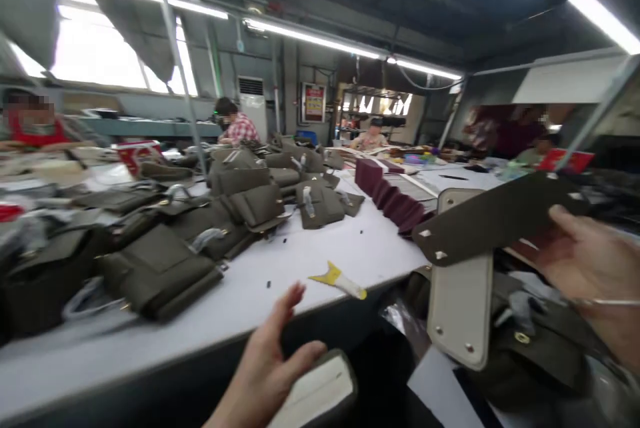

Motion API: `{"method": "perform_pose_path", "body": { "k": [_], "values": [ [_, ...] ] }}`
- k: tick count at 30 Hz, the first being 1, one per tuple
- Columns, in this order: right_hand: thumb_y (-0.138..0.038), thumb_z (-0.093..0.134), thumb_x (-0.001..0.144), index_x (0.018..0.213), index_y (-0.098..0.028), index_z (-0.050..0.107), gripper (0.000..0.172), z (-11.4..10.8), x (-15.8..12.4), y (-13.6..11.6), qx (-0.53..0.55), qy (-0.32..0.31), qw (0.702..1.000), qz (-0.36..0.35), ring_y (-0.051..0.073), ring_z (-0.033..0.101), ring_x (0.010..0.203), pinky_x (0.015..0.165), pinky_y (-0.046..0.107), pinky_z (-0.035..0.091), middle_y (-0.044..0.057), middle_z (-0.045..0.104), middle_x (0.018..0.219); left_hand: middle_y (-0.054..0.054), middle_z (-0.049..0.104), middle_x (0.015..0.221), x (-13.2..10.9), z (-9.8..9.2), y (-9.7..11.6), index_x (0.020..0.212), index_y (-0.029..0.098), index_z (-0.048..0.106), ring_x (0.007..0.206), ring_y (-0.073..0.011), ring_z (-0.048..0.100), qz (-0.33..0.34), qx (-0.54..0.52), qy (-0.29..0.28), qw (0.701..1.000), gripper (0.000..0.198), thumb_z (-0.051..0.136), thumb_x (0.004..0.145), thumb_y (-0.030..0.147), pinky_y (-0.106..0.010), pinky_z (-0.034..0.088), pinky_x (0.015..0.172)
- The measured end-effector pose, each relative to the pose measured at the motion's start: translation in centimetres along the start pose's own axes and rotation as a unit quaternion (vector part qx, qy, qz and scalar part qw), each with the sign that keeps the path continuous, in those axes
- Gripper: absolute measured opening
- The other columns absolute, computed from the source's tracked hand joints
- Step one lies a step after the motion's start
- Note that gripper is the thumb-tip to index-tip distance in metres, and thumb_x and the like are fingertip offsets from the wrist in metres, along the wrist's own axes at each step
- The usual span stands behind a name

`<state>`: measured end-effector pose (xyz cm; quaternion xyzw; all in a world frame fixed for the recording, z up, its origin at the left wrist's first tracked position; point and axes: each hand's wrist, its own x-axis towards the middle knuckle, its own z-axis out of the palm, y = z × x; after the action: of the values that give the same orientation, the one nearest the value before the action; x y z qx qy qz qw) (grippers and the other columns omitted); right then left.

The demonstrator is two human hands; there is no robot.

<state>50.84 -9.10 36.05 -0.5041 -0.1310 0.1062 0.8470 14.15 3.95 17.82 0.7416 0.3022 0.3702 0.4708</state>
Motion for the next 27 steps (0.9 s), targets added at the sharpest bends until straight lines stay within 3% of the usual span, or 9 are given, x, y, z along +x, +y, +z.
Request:
{"method": "perform_pose_path", "body": {
  "k": [2,4,7,10,14,18,22,25,27],
  "values": [
    [-0.011,0.049,0.091,0.083,-0.022,0.069,0.025,4.3,-3.9,2.9,0.013,-0.052,0.996,0.070,0.014,0.063,0.063,0.052,0.031,0.052,0.001,0.068,0.082,-0.008,0.035,0.156,1.4,1.5,1.1,0.150,0.028,0.027,0.144,-0.0286,0.029,-0.042,-0.053,-0.034,0.997,0.097,0.081,0.073,0.047,-0.047,0.022,0.121],
    [-0.010,0.050,0.091,0.084,-0.024,0.069,0.024,7.9,-7.7,6.2,0.049,-0.094,0.986,0.129,0.013,0.063,0.060,0.051,0.029,0.055,-0.002,0.070,0.079,-0.011,0.042,0.150,2.8,2.9,2.0,0.149,0.025,0.030,0.139,-0.0302,0.037,-0.038,-0.189,-0.043,0.980,0.102,0.086,0.066,0.045,-0.044,0.029,0.117],
    [-0.011,0.053,0.090,0.086,-0.023,0.067,0.019,11.9,-11.8,10.7,0.097,-0.143,0.960,0.222,0.015,0.067,0.063,0.051,0.030,0.058,-0.003,0.073,0.078,-0.012,0.068,0.113,3.9,3.2,1.6,0.127,0.017,0.052,0.098,-0.0283,0.066,-0.064,-0.323,-0.068,0.942,0.062,0.073,0.075,0.044,-0.036,0.052,0.081],
    [-0.011,0.051,0.093,0.082,-0.020,0.065,0.020,14.6,-13.0,12.5,0.131,-0.136,0.944,0.270,0.014,0.068,0.059,0.050,0.026,0.059,-0.002,0.073,0.072,-0.006,0.070,0.095,4.1,0.7,-1.4,0.107,0.015,0.063,0.086,-0.0233,0.065,-0.090,-0.193,-0.010,0.977,0.030,0.060,0.081,0.030,-0.029,0.049,0.072],
    [-0.012,0.053,0.094,0.076,-0.018,0.065,0.023,16.8,-11.5,11.4,0.199,-0.076,0.961,0.175,0.006,0.061,0.050,0.058,0.018,0.058,-0.006,0.068,0.062,-0.005,0.070,0.093,6.0,-5.2,-6.8,0.103,0.014,0.065,0.090,-0.0241,0.062,-0.111,-0.047,0.045,0.992,0.029,0.056,0.075,0.015,-0.032,0.048,0.079],
    [-0.012,0.052,0.094,0.081,-0.018,0.066,0.021,17.0,-10.2,12.7,0.167,-0.091,0.962,0.196,0.008,0.064,0.057,0.055,0.019,0.057,-0.005,0.068,0.068,-0.010,0.068,0.105,9.8,-10.5,-11.8,0.118,0.012,0.057,0.095,-0.0247,0.064,-0.154,0.055,0.072,0.984,0.037,0.061,0.082,0.021,-0.039,0.051,0.085],
    [-0.017,0.061,0.089,0.090,-0.024,0.068,0.010,13.9,-11.6,17.7,0.122,-0.141,0.951,0.247,0.016,0.070,0.075,0.061,0.033,0.063,-0.001,0.074,0.086,-0.014,0.061,0.122,11.6,-13.2,-14.8,0.121,0.013,0.056,0.115,-0.0300,0.056,-0.182,0.151,0.105,0.966,0.042,0.068,0.083,0.026,-0.055,0.039,0.104],
    [-0.022,0.072,0.082,0.103,-0.028,0.069,0.022,10.6,-13.8,20.6,0.077,-0.157,0.942,0.286,0.020,0.070,0.087,0.064,0.034,0.063,0.000,0.074,0.098,-0.019,0.041,0.147,10.1,-13.1,-13.8,0.134,0.010,0.047,0.138,-0.0336,0.035,-0.153,0.173,0.131,0.964,0.056,0.063,0.086,0.033,-0.052,0.027,0.114],
    [-0.024,0.078,0.077,0.109,-0.030,0.068,0.034,8.8,-15.4,21.4,0.059,-0.146,0.934,0.320,0.019,0.070,0.088,0.065,0.032,0.063,-0.001,0.074,0.102,-0.017,0.045,0.144,7.7,-12.2,-11.6,0.136,0.012,0.047,0.133,-0.0312,0.041,-0.134,0.154,0.112,0.972,0.056,0.055,0.090,0.044,-0.044,0.034,0.110]
  ]
}}
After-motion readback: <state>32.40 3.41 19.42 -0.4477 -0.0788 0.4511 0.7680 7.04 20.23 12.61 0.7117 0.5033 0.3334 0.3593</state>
